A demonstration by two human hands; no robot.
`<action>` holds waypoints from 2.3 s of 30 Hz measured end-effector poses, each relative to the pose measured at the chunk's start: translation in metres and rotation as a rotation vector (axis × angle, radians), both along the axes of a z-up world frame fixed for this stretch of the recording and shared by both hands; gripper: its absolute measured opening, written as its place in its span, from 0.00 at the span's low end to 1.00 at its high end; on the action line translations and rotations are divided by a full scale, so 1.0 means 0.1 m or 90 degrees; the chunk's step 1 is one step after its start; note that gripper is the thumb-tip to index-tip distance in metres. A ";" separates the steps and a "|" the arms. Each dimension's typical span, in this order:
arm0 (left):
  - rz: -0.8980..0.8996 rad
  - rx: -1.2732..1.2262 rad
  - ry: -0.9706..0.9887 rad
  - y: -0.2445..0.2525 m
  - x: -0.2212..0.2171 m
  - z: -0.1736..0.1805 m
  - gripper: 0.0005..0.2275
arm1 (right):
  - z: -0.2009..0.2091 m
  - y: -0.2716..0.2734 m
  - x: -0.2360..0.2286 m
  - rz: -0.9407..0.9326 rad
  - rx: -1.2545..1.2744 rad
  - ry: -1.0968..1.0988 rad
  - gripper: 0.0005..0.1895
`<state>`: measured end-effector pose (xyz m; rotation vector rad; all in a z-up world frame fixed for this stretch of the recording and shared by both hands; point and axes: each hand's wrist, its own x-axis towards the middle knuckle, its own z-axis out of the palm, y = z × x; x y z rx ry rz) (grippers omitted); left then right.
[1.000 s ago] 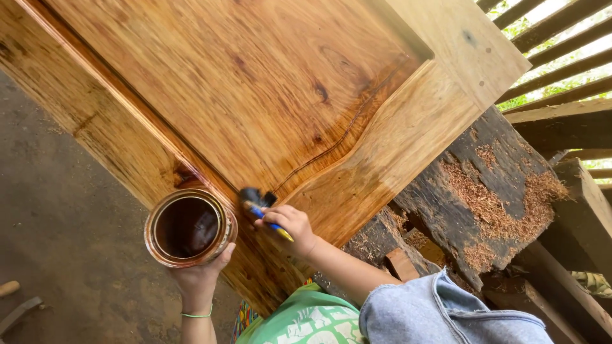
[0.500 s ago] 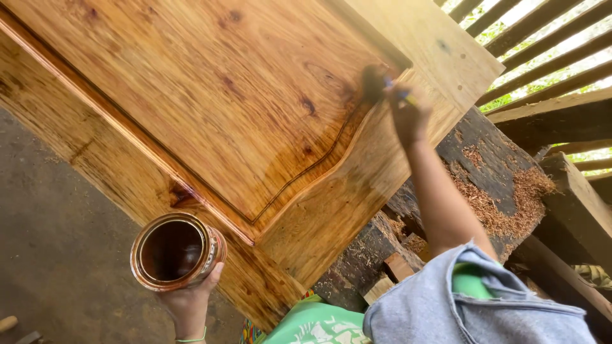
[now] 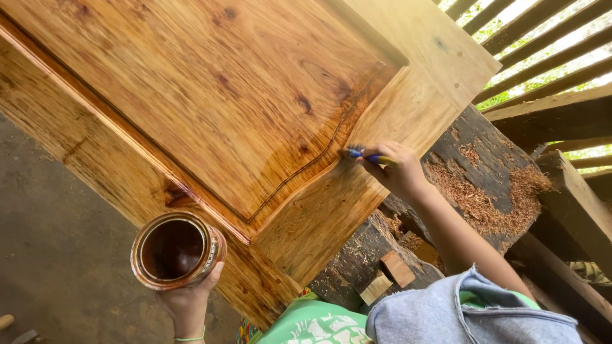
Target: Apply wood stain to a wooden door using a paintbrush.
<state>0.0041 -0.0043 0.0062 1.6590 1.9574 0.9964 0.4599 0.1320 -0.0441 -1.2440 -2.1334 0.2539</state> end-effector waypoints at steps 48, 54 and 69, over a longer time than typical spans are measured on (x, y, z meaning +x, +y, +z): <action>-0.111 0.038 0.000 0.24 0.49 0.08 0.44 | -0.23 -1.19 -0.80 -0.003 0.035 0.033 0.13; -0.117 -0.024 -0.090 0.24 0.56 0.21 0.49 | -0.30 -0.60 -0.40 0.027 -0.235 0.462 0.13; -0.051 0.087 0.006 -0.11 0.02 -0.02 0.47 | -0.54 0.67 -0.31 -0.191 0.209 0.008 0.03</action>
